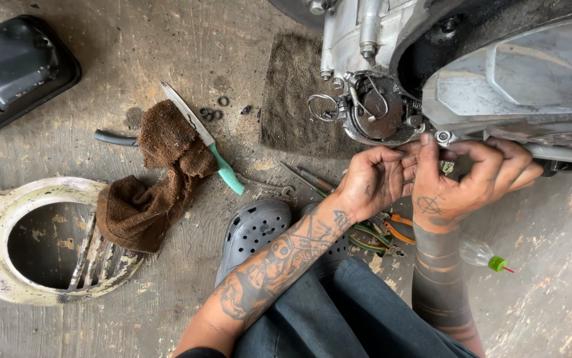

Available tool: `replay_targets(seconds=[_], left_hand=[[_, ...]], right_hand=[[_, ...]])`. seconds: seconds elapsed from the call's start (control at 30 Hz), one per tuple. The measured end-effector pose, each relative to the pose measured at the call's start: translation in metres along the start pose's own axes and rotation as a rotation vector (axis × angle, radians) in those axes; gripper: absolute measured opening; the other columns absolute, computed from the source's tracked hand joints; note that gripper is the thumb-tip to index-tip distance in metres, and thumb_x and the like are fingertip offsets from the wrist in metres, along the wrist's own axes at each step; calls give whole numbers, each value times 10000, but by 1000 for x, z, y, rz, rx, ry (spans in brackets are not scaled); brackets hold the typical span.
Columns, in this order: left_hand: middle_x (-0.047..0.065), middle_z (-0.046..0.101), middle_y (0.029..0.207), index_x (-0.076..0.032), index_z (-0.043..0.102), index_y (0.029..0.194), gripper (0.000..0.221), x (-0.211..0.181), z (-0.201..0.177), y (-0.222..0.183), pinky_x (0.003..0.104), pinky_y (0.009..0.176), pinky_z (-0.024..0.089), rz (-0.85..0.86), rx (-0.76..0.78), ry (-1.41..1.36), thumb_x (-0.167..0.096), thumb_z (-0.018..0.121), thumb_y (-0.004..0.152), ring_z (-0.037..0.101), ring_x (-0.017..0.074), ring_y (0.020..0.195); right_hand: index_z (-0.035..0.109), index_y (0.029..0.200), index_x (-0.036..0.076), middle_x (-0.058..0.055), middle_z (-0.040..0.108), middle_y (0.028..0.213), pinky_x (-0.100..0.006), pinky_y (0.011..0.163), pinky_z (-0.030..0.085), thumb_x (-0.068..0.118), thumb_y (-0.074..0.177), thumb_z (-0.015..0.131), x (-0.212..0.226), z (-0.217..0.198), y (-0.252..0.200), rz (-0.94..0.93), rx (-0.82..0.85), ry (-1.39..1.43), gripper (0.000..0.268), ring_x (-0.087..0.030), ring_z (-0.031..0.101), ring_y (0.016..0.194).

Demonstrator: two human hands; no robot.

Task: The person sits on the workshop floor beside a scooter and works on its rear engine area. They use a socket wrench on bolts, pick up and reposition a metal bracket, use pliers and a screwdriver on fasteners, and wipe parts with a cloth while handling small bolts and washers.

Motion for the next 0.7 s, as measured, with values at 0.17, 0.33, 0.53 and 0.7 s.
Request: replay_targets(seconds=[0.17,0.33,0.53,0.7], left_hand=[[180,602,1436,65,512,1474,488,3,-8,1,369,1055,428,-19,-12,-32,-169,384,1065,594,234,1258],[165,622,1404,34,554,1432,455,2,-9,1,369,1028,435,-4,-36,5,-172,389,1061,602,223,1219],[176,599,1446,65,500,1492,501,1,-4,1,385,1066,424,-3,1,-9,-166,376,1066,592,245,1253],[156,611,1448,50,538,1465,489,1,-8,1,358,1000,435,-6,-33,65,-190,369,1075,608,207,1207]], right_hand=[[736,1015,-20,-160,511,1066,-489,923,377,-45,838,759,9,-4,1,-51,-26,69,180,-357,420,1005],[609,920,14,-155,533,1099,-501,967,370,100,901,860,3,-1,0,-16,-27,49,266,-363,433,1053],[696,1018,-41,-179,498,1097,-512,933,390,78,867,723,8,-1,1,-65,-17,81,195,-379,410,1038],[640,935,12,-142,513,1098,-483,939,385,40,881,836,-2,3,-3,-25,-41,55,205,-353,417,1056]])
Point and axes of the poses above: each hand's wrist, its own y-axis towards the middle knuckle, its own z-axis out of the palm, x = y × z, the point moved 10 cm from there along y, towards the middle knuckle
